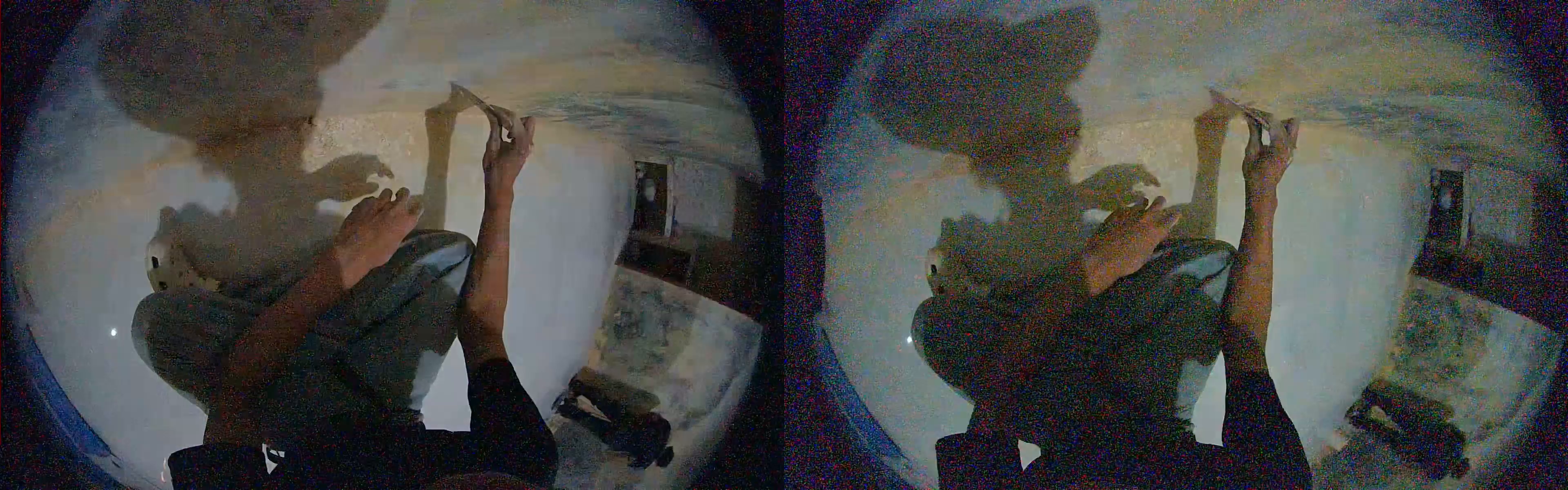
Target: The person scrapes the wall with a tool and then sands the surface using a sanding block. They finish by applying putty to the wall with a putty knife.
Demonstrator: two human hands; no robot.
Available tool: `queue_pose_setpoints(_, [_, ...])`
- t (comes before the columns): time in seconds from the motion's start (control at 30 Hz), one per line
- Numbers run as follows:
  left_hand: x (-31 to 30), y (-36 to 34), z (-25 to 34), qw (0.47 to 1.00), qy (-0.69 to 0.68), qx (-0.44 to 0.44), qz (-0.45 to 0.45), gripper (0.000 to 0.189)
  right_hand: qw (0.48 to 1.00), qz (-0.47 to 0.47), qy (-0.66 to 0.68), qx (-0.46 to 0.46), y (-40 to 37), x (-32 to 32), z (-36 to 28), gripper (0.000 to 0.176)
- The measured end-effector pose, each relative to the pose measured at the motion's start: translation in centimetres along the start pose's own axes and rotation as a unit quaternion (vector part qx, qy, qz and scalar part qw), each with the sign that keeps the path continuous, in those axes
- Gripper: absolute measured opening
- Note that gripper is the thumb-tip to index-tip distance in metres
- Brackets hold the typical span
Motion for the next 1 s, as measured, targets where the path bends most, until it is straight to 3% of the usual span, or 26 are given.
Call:
queue_pose_setpoints(0.03, [0.1, 0.1, -0.2, 0.999, -0.017, -0.016, -0.039, 0.033, 1.000, 0.004, 0.000, 0.003, -0.2, -0.3, 0.0, 0.012])
queue_pose_setpoints(0.13, [0.1, -0.3, -0.2, 1.000, 0.008, -0.012, -0.009, 0.033, 0.999, 0.037, -0.010, -0.004, -0.2, -0.8, -1.2, 0.010])
queue_pose_setpoints(0.27, [0.6, -0.2, -0.3, 0.998, -0.016, -0.014, -0.056, 0.034, 1.000, 0.006, -0.002, 0.022, 0.0, -0.2, -1.3, 0.012])
queue_pose_setpoints(0.37, [1.4, -0.3, -0.4, 1.000, -0.001, -0.001, 0.000, 0.034, 1.000, 0.004, 0.018, 0.021, -0.3, -0.2, -1.1, 0.016])
queue_pose_setpoints(0.43, [1.9, 0.0, -0.5, 0.998, 0.002, -0.001, -0.070, 0.050, 0.999, -0.001, 0.032, 0.009, -0.1, -0.4, -1.4, 0.018])
queue_pose_setpoints(0.57, [1.7, -0.6, -0.5, 0.996, 0.021, -0.021, -0.089, 0.048, 1.000, 0.013, -0.013, 0.003, 0.0, -1.1, -2.0, 0.018])
queue_pose_setpoints(0.63, [1.3, -0.8, -0.4, 0.997, 0.068, 0.015, 0.017, 0.045, 0.998, -0.023, -0.008, 0.063, 0.1, -0.9, -1.4, 0.014])
queue_pose_setpoints(0.7, [1.2, -0.5, -0.6, 0.999, 0.050, 0.010, 0.003, 0.042, 1.000, -0.022, -0.011, 0.010, 0.2, -0.7, -1.7, 0.009])
queue_pose_setpoints(0.8, [1.7, -0.7, -0.5, 0.999, 0.033, 0.005, -0.012, 0.039, 0.998, -0.029, -0.026, 0.048, -1.0, 0.3, 0.2, 0.010])
queue_pose_setpoints(0.83, [1.8, -0.5, -0.2, 0.999, 0.034, 0.000, -0.013, 0.037, 0.990, -0.037, 0.048, 0.131, -1.9, 0.8, 1.1, 0.012])
queue_pose_setpoints(0.93, [1.4, 0.0, 0.4, 0.997, -0.006, -0.009, -0.075, 0.037, 0.988, -0.103, -0.109, -0.027, -3.7, 4.4, -1.4, 0.017])
queue_pose_setpoints(0.97, [1.6, -0.1, 0.6, 0.997, -0.004, -0.007, -0.082, 0.037, 0.984, -0.073, -0.126, -0.101, -5.0, 6.2, -1.3, 0.017])
queue_pose_setpoints(1.0, [1.5, 0.2, 0.6, 0.996, -0.015, -0.005, -0.084, 0.036, 0.984, -0.075, -0.125, -0.098, -3.7, 5.5, -2.4, 0.017])
Point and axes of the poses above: each hand's wrist, its own y-axis towards the middle knuckle, its own x-axis out of the palm, z = x × y, the point moved 5 cm from there along y, towards the middle knuckle, and after that the axes turned 6 degrees about x, right-handed, at the moved point
